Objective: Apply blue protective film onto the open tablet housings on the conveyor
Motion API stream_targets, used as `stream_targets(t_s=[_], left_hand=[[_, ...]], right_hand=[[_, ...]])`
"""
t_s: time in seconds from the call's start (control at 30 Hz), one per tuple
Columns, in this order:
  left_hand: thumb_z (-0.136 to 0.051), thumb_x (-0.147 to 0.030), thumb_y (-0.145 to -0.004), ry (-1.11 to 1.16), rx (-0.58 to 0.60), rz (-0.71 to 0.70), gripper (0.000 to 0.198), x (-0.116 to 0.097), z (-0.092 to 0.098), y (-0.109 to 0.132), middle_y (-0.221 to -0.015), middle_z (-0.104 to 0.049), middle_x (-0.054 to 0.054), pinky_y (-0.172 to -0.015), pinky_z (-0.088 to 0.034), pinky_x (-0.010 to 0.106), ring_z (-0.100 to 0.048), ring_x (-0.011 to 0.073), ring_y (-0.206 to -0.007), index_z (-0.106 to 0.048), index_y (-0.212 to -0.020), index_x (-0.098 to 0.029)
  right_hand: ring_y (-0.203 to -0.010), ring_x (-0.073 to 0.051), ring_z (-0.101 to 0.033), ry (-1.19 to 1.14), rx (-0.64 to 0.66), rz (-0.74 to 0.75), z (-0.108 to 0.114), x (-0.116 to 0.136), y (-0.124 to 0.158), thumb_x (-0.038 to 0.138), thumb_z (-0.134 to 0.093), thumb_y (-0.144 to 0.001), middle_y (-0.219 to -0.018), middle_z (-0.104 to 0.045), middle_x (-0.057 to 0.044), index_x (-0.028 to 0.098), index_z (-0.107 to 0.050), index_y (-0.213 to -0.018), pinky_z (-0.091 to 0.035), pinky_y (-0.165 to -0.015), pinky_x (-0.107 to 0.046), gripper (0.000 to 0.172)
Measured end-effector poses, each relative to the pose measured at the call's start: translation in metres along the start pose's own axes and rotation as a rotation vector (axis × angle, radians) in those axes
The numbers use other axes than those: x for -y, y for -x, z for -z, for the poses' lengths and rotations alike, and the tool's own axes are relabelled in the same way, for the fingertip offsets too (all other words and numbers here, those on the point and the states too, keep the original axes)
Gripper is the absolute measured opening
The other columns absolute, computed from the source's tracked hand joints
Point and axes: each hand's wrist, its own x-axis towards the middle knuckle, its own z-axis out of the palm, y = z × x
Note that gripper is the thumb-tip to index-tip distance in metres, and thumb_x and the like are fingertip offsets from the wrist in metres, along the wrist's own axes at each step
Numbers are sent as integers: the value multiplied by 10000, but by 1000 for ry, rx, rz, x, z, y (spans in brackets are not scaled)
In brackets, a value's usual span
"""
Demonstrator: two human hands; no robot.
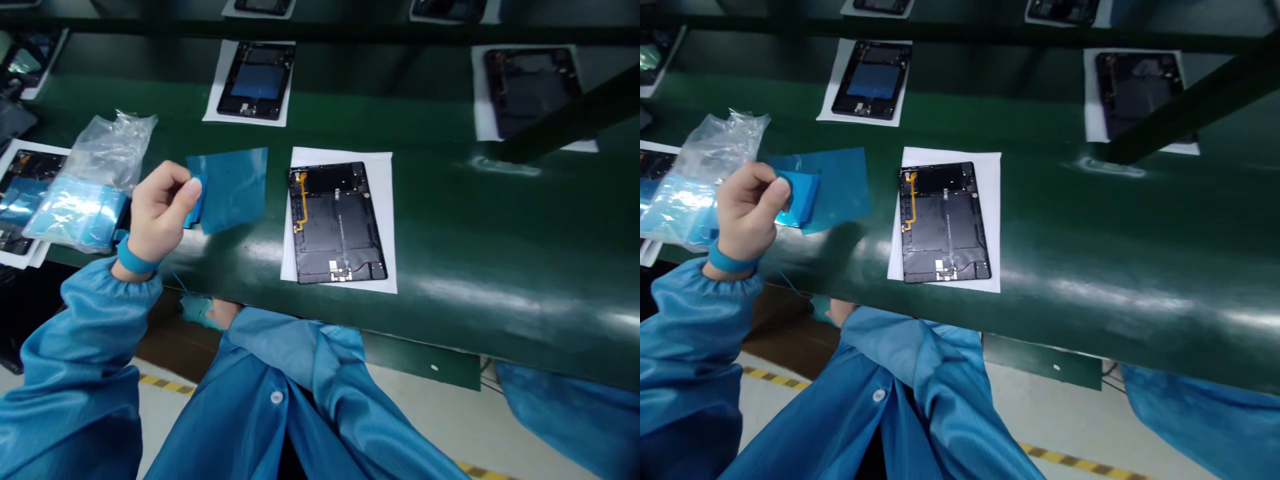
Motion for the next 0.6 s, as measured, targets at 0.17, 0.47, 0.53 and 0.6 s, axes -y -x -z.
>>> stream_targets(t_s=[0.17, 0.47, 0.53, 0.6], left_hand=[[-733, -276, -929, -88, -24, -128, 224, -40, -7, 31, -657, -484, -40, -514, -325, 295, -406, 88, -559, -545, -826, -212], [-630, -138, -966, 78, -107, 22, 176, -104, -71, 61, -694, -477, -27, -564, -368, 300, -465, 102, -622, -529, -843, -212], [-629, -148, -972, 94, -149, 48, 173, -106, -78, 64, -683, -457, -33, -564, -365, 300, -455, 99, -612, -531, -844, -213], [-627, -164, -980, 107, -206, 60, 173, -109, -83, 65, -676, -447, -36, -558, -356, 302, -442, 97, -598, -534, -843, -214]], right_hand=[[-613, -91, -674, -8, 112, 223, 79, 50, 17, 428, -677, -947, -717, -716, 78, 249, -711, -829, -549, -571, -181, 217], [-902, -214, -732, 661, -83, 120, 183, 63, -33, 347, -644, -1012, -1043, -741, -105, 147, -633, -1240, -600, -760, -346, 303], [-870, -195, -733, 690, -157, 177, 177, 60, -32, 256, -594, -1031, -987, -746, -90, 130, -648, -1195, -584, -754, -329, 214], [-877, -194, -736, 684, -216, 210, 175, 59, -30, 240, -602, -1020, -989, -752, -97, 106, -653, -1179, -580, -759, -327, 214]])
